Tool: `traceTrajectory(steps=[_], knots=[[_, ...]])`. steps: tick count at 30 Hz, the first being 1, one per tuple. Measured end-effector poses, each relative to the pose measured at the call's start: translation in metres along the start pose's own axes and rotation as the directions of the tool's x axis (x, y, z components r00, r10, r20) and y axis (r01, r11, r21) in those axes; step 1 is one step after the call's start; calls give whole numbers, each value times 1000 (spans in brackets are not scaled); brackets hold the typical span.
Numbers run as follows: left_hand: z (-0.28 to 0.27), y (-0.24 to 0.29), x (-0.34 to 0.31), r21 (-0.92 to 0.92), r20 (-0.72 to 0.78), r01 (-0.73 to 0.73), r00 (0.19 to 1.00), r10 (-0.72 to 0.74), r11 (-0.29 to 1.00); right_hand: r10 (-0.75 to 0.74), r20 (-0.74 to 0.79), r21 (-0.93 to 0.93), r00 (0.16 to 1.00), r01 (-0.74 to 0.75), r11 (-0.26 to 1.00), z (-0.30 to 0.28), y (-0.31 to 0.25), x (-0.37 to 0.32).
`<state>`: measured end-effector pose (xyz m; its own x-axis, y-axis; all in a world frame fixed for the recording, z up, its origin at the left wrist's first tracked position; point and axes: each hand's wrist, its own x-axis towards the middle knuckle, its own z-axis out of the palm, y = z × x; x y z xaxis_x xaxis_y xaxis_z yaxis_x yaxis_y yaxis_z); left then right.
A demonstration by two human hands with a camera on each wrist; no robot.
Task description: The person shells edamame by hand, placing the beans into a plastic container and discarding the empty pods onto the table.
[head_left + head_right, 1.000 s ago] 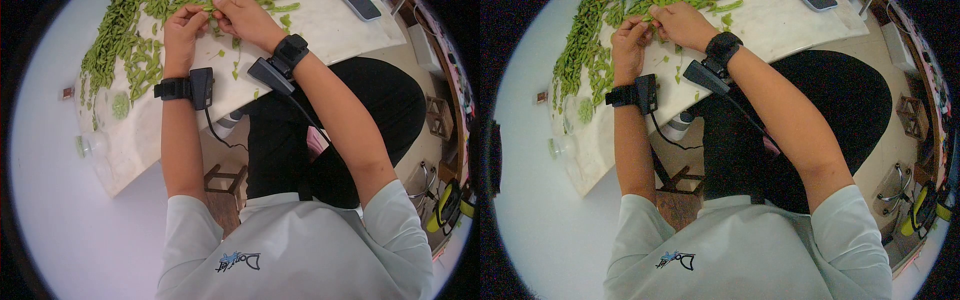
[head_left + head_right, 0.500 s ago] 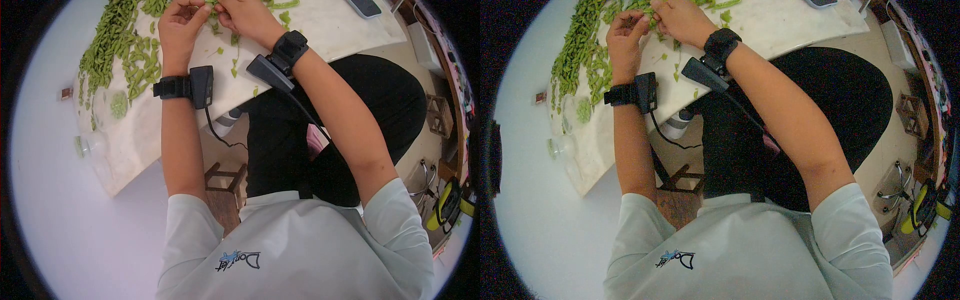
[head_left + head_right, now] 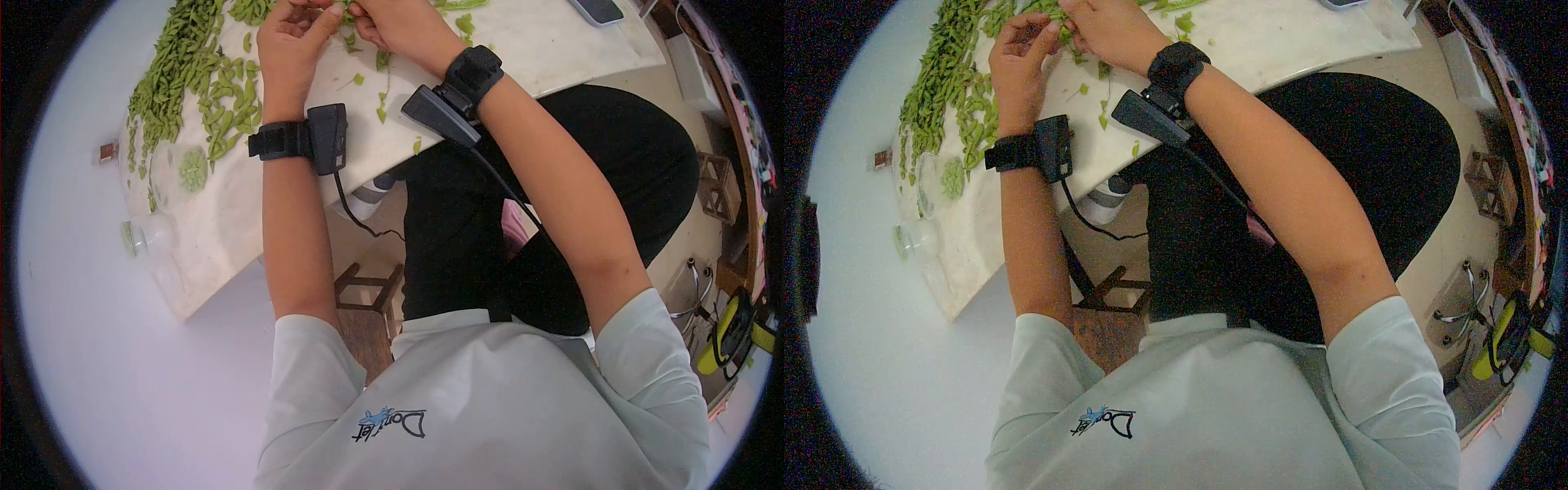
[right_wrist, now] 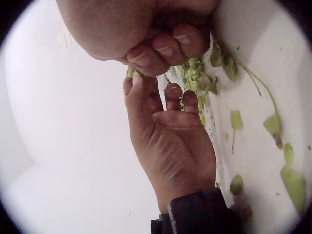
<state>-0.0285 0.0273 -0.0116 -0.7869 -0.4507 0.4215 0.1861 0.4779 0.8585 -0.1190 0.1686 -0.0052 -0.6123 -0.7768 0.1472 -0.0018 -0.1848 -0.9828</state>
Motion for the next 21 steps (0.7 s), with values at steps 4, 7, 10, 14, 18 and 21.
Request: traceTrajectory(steps=[4, 7, 10, 14, 18, 21], knots=[[-1, 3, 0, 11, 30, 12, 999, -13, 1000, -44, -22, -31, 999, 43, 999, 1, 4, 2], [6, 27, -3, -110, 83, 108, 992, -99, 988, -40, -43, -42, 998, 39, 998, 2, 2, 1], [6, 26, -2, -89, 92, 92, 992, -84, 992, -33, -45, -57, 998, 31, 998, 1, 0, 0], [8, 26, -1, -132, 100, 75, 993, -62, 988, -69, -25, -88, 997, 67, 994, 0, 4, 3], [9, 30, -4, -120, 113, 67, 992, -54, 990, -51, -14, -157, 999, 48, 987, 0, -3, 0], [0, 6, -1, -64, 95, 86, 992, -80, 994, -90, -5, -148, 996, 88, 985, 1, 6, 4]])
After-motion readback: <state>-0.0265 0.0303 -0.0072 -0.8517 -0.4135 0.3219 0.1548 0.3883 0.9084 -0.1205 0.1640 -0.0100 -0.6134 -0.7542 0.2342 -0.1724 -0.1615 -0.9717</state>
